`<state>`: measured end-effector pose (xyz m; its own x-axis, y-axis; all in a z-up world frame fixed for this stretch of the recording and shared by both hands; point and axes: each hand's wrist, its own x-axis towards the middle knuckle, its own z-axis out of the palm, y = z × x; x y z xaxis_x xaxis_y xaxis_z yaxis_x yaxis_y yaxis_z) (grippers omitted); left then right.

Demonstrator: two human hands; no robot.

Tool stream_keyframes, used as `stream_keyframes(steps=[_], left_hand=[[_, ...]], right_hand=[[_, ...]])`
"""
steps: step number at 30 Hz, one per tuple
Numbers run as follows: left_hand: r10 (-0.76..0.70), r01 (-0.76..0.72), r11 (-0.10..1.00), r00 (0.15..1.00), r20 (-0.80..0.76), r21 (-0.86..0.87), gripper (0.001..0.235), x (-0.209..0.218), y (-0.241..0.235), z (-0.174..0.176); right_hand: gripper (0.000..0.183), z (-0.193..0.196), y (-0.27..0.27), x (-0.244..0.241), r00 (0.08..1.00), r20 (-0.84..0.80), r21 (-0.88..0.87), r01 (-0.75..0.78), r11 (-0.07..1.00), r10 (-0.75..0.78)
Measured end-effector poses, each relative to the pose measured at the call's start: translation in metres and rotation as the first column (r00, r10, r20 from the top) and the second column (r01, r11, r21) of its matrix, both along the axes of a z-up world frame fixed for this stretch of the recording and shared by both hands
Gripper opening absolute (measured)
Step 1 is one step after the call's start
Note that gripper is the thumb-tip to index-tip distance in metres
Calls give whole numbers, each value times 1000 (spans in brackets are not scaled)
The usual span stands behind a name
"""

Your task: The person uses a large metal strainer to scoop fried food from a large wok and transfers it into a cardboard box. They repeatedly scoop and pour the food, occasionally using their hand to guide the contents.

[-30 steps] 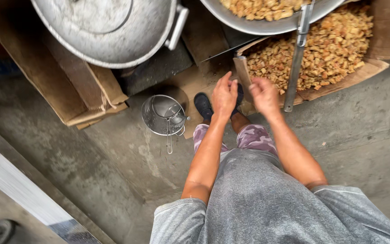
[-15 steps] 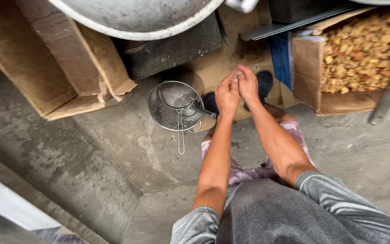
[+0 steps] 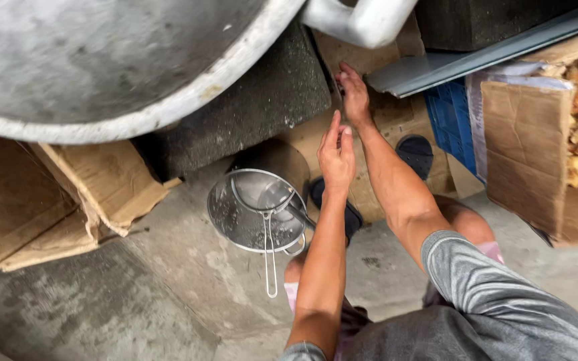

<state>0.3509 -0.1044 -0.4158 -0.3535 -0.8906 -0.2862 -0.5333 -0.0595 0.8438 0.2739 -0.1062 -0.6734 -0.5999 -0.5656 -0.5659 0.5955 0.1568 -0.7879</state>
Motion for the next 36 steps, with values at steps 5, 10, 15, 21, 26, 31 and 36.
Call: stream_keyframes(steps=[5, 10, 15, 21, 26, 31, 36], left_hand=[[25, -31, 993, 998, 61, 112, 38, 8, -3, 0], [30, -33, 998, 998, 53, 53, 35, 6, -6, -13], [-37, 43, 998, 989, 146, -37, 33, -11, -18, -43], [-54, 70, 996, 971, 232, -62, 33, -15, -27, -46], [-21, 22, 1000, 982, 187, -3, 34, -10, -17, -45], [-36, 50, 997, 974, 225, -59, 33, 6, -3, -56], [-53, 61, 998, 971, 232, -27, 36, 12, 24, -40]], right_hand=[[41, -62, -48, -22, 992, -129, 81, 9, 997, 2], [42, -75, -77, -36, 477, -827, 268, -129, 955, 297], [42, -92, -77, -56, 36, -814, 581, 21, 814, 580], [28, -95, -104, -41, 214, -647, 682, -267, 681, 732], [24, -90, -79, -48, 384, -663, 601, -238, 763, 642], [19, -62, -26, -8, 568, -755, 382, -25, 924, 327], [22, 9, 30, 30, 851, -496, 416, 59, 907, 172]])
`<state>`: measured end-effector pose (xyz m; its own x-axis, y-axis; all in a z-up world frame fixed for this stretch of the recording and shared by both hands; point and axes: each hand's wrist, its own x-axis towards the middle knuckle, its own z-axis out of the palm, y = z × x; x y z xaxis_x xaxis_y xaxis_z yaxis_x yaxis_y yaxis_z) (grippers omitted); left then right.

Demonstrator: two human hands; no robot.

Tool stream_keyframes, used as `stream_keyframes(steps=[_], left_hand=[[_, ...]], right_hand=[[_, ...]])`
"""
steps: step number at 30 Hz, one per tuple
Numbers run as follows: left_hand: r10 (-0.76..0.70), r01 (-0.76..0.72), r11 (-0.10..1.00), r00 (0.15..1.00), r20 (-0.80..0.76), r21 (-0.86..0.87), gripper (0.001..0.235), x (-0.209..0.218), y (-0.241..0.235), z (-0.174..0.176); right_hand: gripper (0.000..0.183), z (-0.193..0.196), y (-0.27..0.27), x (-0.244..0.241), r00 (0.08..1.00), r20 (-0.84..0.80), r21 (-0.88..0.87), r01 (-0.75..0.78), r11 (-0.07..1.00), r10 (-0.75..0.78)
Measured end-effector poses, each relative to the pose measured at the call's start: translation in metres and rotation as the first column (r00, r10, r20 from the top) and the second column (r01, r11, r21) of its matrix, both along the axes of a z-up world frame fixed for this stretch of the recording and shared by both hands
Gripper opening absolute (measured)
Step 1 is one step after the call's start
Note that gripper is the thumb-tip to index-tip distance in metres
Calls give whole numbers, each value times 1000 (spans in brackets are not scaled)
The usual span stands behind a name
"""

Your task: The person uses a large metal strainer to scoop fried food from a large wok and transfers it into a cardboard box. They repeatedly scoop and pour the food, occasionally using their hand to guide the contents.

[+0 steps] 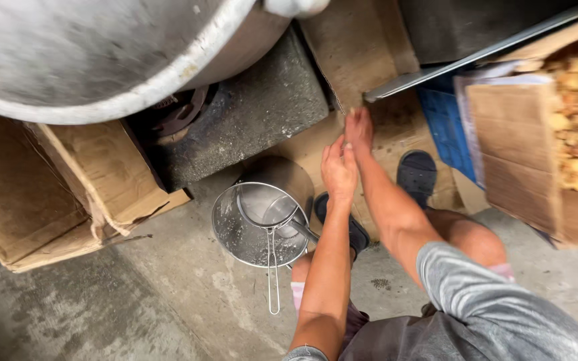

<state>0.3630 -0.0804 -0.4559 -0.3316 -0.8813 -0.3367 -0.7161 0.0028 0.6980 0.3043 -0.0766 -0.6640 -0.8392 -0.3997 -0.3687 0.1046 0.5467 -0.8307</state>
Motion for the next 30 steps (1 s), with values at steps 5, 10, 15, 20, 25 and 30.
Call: stream_keyframes(steps=[5, 10, 15, 20, 25, 30], left_hand=[[8, -6, 995, 1000, 22, -103, 38, -8, 30, 70], [94, -66, 992, 952, -292, 104, 45, -83, 41, 194], [-44, 92, 991, 905, -423, 95, 72, -206, 14, 284], [-264, 278, 960, 941, -211, 39, 80, -242, 8, 345], [-386, 388, 918, 922, -37, 87, 72, -254, 21, 375], [-552, 551, 834, 834, -18, -26, 58, -262, 24, 388]], right_hand=[[26, 138, 79, 25, 978, 163, -165, 160, 973, -133], [27, 326, 72, -84, 978, 83, -339, 209, 917, -192], [81, 440, 78, -234, 968, -147, -432, 122, 893, -204], [74, 471, 197, -280, 925, -379, 385, 126, 914, 32], [73, 455, 221, -309, 957, -82, 523, -198, 829, 280], [66, 445, 226, -353, 947, -87, 670, -174, 722, 308]])
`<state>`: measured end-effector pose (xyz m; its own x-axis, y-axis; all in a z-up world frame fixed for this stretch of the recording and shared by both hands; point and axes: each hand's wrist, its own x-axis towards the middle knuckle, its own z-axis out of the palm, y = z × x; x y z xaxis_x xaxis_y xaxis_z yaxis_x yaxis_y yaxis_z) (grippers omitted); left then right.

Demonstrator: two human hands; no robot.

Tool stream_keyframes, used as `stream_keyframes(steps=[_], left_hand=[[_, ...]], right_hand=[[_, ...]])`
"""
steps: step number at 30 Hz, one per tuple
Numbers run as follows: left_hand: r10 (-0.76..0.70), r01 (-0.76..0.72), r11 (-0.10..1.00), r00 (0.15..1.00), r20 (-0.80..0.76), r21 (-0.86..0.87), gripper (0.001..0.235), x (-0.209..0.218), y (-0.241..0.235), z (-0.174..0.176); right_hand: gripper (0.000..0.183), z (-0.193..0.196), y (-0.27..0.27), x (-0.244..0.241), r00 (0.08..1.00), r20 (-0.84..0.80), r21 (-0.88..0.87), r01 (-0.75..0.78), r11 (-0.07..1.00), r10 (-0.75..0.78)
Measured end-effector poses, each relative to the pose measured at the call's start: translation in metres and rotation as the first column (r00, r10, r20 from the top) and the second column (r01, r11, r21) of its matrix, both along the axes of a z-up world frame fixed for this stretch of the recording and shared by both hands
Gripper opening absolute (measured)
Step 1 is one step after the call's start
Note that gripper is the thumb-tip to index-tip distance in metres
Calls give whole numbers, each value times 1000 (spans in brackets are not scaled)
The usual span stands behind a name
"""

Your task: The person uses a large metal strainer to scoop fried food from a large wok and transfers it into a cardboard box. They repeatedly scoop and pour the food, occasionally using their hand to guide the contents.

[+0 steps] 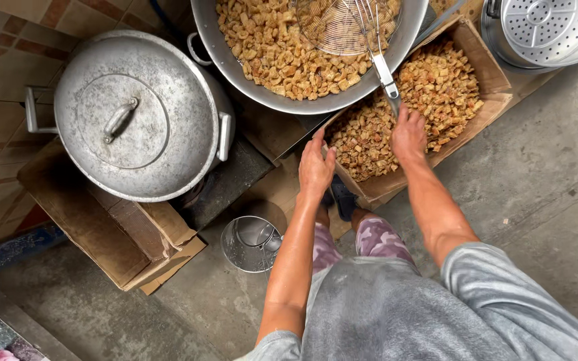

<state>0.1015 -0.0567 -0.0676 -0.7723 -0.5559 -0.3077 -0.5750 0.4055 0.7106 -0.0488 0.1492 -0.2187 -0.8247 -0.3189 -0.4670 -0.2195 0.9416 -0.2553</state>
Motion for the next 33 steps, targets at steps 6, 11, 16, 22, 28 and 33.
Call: stream_keyframes(steps=[6, 11, 16, 22, 28, 33], left_hand=[[-115, 120, 992, 988, 98, -40, 48, -33, -25, 17], [-180, 181, 979, 983, 13, -99, 45, -55, -50, 28], [-219, 224, 972, 973, 79, -65, 48, -69, -62, 46], [-259, 264, 961, 963, 70, -83, 45, -73, -50, 55], [-190, 202, 968, 977, 92, -149, 42, -83, -23, 62], [-32, 21, 971, 999, -43, -237, 39, -69, 14, 63]], right_hand=[[59, 9, 13, -82, 886, -366, 278, -189, 942, 286], [66, 93, -9, -123, 904, -114, 288, -368, 884, 413], [70, 215, -4, -122, 970, 155, 137, -210, 968, 189], [54, 234, 11, -138, 991, -47, -2, -123, 992, 122], [52, 184, -11, -205, 993, -11, 36, -114, 993, 115], [50, 142, -44, -189, 916, 395, -34, 89, 995, -68]])
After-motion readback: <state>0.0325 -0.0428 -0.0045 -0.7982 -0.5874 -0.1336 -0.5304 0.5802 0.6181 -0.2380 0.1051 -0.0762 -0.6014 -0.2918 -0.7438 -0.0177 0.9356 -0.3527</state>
